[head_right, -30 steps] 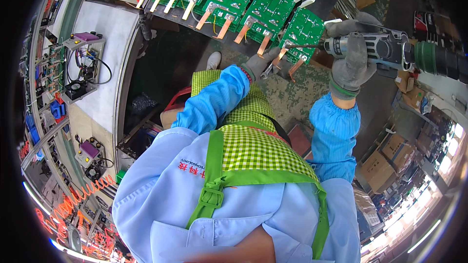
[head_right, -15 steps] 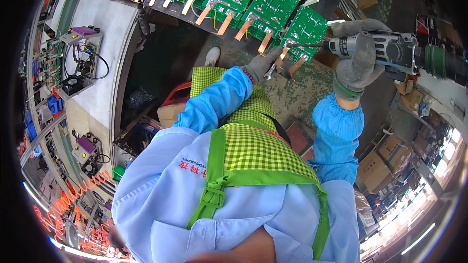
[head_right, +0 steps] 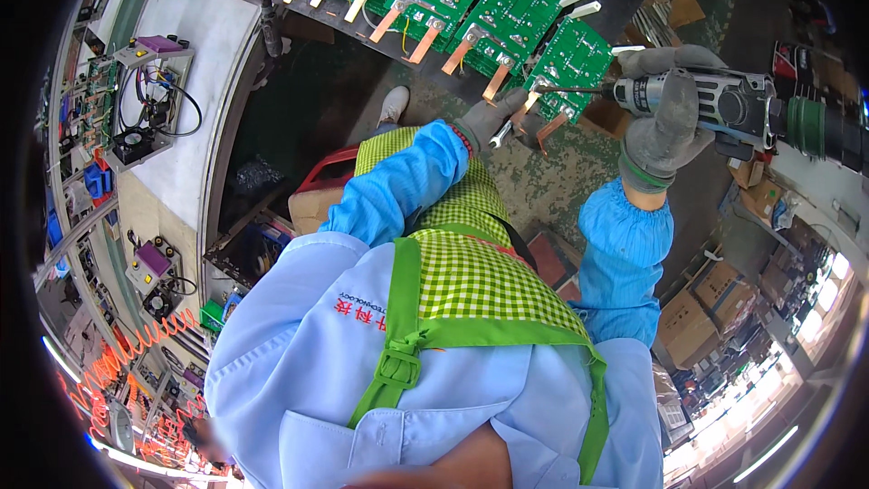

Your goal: The recorder is assembling components onto a series of green circuit boards on an industrial workbench.

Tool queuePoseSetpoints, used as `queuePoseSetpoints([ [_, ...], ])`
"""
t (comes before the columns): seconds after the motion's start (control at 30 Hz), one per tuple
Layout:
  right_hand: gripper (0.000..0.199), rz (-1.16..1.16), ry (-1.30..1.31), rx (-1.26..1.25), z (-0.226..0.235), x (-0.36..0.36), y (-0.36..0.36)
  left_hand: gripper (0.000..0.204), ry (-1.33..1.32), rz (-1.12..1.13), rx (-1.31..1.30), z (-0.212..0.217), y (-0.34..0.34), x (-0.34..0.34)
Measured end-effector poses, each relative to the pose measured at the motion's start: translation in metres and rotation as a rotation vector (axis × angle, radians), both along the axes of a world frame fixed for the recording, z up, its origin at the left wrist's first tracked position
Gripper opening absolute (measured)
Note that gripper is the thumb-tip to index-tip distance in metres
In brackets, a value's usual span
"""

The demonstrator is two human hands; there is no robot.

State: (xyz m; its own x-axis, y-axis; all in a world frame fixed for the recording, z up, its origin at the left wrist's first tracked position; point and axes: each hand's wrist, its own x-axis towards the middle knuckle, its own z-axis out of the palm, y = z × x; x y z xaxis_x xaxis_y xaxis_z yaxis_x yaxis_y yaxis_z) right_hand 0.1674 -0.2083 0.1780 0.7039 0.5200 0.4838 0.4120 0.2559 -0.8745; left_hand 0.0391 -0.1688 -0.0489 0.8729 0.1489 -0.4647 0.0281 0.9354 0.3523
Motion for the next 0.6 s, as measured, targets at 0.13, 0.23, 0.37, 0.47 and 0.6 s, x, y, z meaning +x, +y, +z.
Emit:
queuePoseSetpoints([
  [0.13, 0.047, 0.005, 0.085, -0.017, 0.0, -0.003, 0.0, 0.034, 0.044, -0.032, 0.008, 0.003, 0.006, 0.0],
  [0.23, 0.051, -0.005, 0.097, -0.042, 0.0, -0.004, -0.001, 0.034, 0.149, -0.079, 0.032, 0.014, 0.012, -0.004],
  [0.37, 0.053, -0.014, 0.041, -0.048, 0.002, 0.002, -0.001, 0.034, -0.01, -0.043, -0.017, -0.007, 0.009, 0.0],
  [0.47, 0.051, -0.123, -0.03, -0.026, 0.011, 0.004, -0.011, 0.031, 0.151, -0.171, 0.063, -0.002, 0.018, -0.003],
  [0.6, 0.05, -0.216, -0.082, 0.006, 0.026, 0.009, -0.033, 0.037, 0.016, -0.501, 0.326, -0.024, 0.026, -0.017],
])
